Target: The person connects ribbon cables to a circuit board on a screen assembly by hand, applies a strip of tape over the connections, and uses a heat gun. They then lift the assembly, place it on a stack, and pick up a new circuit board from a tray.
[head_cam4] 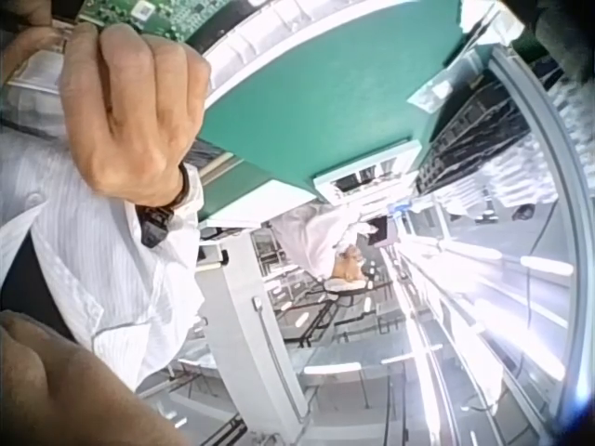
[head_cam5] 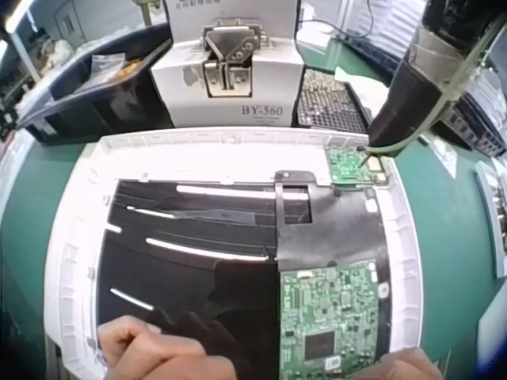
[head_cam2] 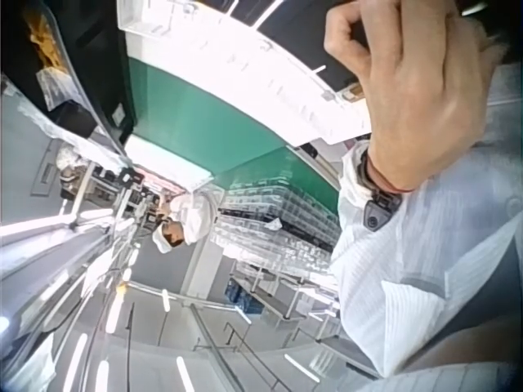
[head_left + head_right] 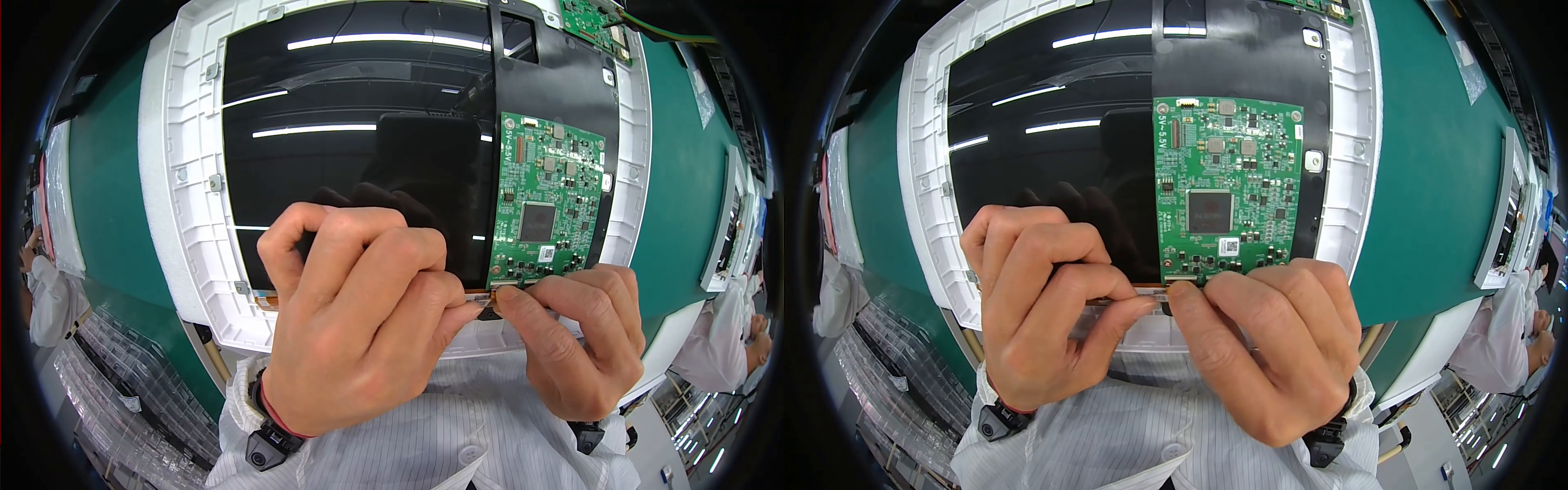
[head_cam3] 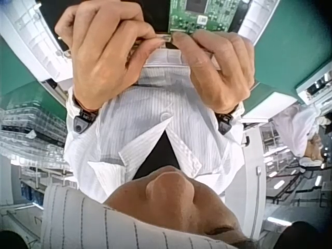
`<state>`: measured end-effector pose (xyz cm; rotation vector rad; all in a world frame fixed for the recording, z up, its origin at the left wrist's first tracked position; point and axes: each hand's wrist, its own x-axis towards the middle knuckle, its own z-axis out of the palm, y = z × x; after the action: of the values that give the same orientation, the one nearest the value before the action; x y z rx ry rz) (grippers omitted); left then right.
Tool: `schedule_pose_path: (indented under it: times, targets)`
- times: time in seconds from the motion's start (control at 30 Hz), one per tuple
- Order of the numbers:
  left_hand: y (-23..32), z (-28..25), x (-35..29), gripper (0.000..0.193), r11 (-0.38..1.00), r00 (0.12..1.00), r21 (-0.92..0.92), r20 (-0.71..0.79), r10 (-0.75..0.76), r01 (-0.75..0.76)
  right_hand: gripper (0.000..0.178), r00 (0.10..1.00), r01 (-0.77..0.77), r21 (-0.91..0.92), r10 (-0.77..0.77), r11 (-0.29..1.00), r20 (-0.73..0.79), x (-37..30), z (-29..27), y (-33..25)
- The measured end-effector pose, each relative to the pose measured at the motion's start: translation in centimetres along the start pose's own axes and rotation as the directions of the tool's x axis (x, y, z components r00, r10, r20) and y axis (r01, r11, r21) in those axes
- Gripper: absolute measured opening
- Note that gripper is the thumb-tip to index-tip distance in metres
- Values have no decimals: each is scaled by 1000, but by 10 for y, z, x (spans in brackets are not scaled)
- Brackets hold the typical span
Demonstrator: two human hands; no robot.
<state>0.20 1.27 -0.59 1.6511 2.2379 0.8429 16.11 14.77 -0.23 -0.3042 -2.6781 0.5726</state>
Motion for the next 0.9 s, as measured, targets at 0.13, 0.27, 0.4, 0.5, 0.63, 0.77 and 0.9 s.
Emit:
schedule_pose_path:
  times: [0.13,0.27,0.4,0.5,0.63,0.77,0.9]
  targets:
    - [0,0,0,26,1000,1000,0,-3,-8,8,35,1000,-27,19,27,999,-8,-2,1,0]
    - [2,0,2,26,1000,1000,-8,2,-11,11,34,989,-115,80,122,990,-89,-4,4,-1]
    - [1,0,1,26,1000,1000,-10,2,-10,10,35,952,-231,124,250,965,-174,-3,9,-7]
    - [1,0,1,25,1000,1000,-12,1,-12,12,35,967,-220,105,231,970,-108,-3,3,-4]
    - [1,0,1,25,1000,1000,-13,1,-10,10,35,970,-207,110,218,972,-103,-2,3,-3]
    - [0,0,1,25,1000,1000,-18,4,-6,6,35,974,-195,115,206,974,-95,-3,2,-1]
    - [0,0,1,26,1000,1000,-18,6,-4,4,35,983,-158,109,167,981,-77,-4,2,1]
